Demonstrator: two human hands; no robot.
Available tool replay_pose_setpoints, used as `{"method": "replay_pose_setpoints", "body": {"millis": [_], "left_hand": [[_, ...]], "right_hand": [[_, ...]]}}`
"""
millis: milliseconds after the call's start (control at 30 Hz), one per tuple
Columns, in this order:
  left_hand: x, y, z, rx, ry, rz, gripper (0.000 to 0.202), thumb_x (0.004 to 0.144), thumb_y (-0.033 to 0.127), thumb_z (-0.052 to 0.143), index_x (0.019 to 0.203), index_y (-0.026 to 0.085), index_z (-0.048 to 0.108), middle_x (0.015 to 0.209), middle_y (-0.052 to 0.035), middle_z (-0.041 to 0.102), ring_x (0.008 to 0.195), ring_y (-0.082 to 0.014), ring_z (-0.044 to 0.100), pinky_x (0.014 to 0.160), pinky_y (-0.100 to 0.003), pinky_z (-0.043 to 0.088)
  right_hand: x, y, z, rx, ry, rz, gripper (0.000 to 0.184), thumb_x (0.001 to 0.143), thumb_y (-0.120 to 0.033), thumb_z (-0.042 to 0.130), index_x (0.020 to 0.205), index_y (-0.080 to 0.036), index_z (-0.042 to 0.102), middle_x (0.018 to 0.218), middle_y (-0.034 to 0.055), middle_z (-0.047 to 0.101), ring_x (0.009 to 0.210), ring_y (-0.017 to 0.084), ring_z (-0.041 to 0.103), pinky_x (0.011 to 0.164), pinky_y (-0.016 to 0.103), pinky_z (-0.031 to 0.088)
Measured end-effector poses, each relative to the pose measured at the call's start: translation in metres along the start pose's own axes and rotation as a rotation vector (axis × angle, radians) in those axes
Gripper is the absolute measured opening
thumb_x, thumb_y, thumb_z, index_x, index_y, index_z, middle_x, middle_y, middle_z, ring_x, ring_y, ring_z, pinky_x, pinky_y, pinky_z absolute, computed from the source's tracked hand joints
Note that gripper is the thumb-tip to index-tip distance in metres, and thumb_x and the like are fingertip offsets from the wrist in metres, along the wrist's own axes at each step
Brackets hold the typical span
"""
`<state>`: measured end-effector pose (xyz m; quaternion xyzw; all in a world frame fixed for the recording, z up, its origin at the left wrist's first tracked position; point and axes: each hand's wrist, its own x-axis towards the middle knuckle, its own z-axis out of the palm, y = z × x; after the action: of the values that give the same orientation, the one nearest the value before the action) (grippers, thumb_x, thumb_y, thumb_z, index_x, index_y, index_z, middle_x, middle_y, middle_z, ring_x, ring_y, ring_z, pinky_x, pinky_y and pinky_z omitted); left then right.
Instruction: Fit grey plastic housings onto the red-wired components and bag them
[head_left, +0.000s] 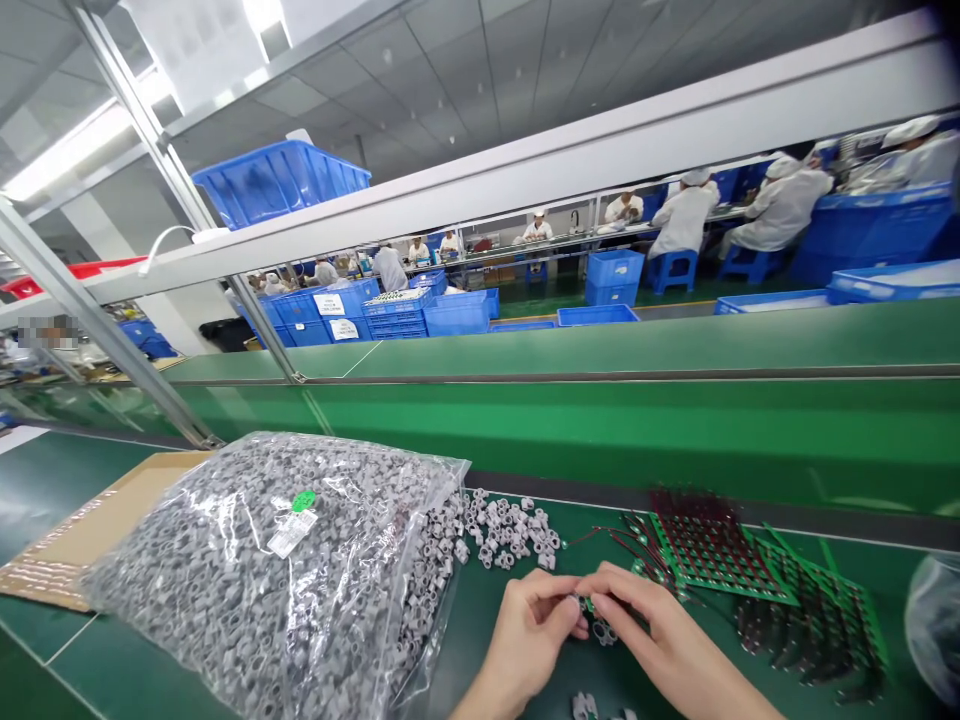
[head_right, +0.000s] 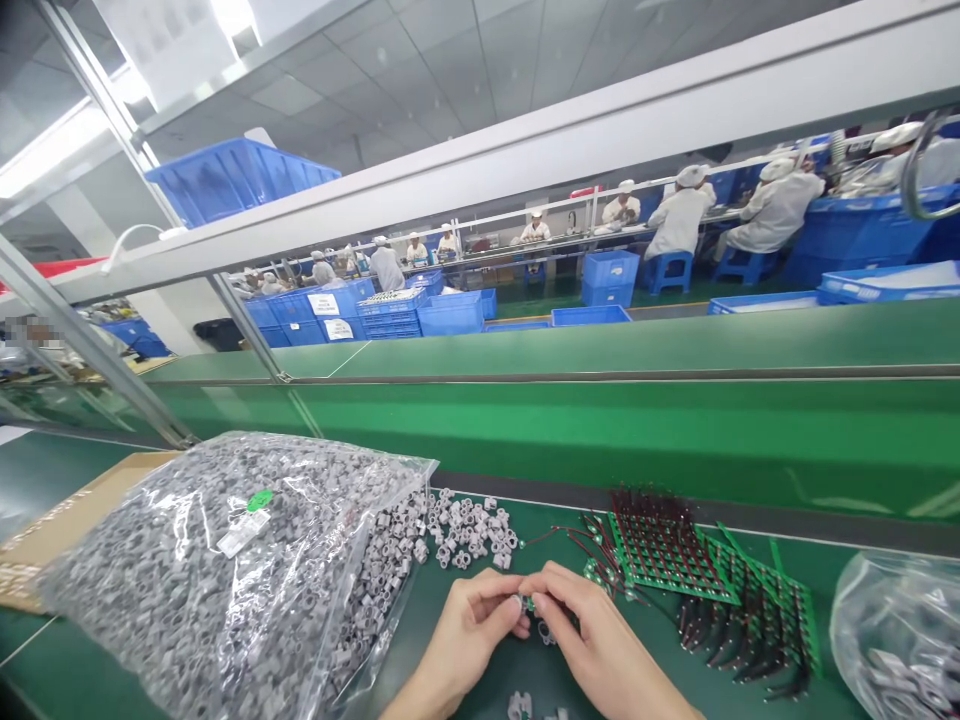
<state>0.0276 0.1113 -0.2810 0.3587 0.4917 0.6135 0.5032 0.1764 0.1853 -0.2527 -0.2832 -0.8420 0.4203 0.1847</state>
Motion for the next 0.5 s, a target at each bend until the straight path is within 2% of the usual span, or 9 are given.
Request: {"method": "replay_pose_setpoints", "body": {"millis": [133,233,500], "left_hand": [[-0.002,0.002,0.002,0.069,0.056,-0.034,0.032,0.071,0.030,0.074,0.091,0.006,0.068,0.074,-0.0045,0.060,0.062,-0.0134,0.060,0.065,-0.027,0.052],[-0.004,0.001,0.001,0.201,0.066,-0.002,0.021,0.074,0.021,0.066,0.088,0.007,0.070,0.075,-0.0056,0.061,0.063,-0.0139,0.060,0.064,-0.026,0.051],[-0.011,0.005,0.001,0.478,0.032,0.118,0.023,0.083,0.018,0.055,0.097,0.014,0.073,0.089,-0.0083,0.061,0.074,-0.0154,0.061,0.065,-0.024,0.049]], "right_hand": [[-0.002,0.002,0.005,0.047,0.003,0.052,0.024,0.097,-0.038,0.035,0.086,-0.021,0.048,0.082,0.0003,0.058,0.075,0.014,0.055,0.070,0.024,0.043],[-0.005,0.002,0.007,-0.012,-0.013,0.070,0.022,0.097,-0.035,0.031,0.083,-0.021,0.042,0.078,-0.0007,0.053,0.071,0.013,0.051,0.066,0.024,0.040],[-0.006,0.000,0.010,-0.045,0.032,0.117,0.020,0.095,-0.035,0.032,0.080,-0.022,0.036,0.073,-0.0029,0.047,0.066,0.013,0.049,0.063,0.023,0.039]]}}
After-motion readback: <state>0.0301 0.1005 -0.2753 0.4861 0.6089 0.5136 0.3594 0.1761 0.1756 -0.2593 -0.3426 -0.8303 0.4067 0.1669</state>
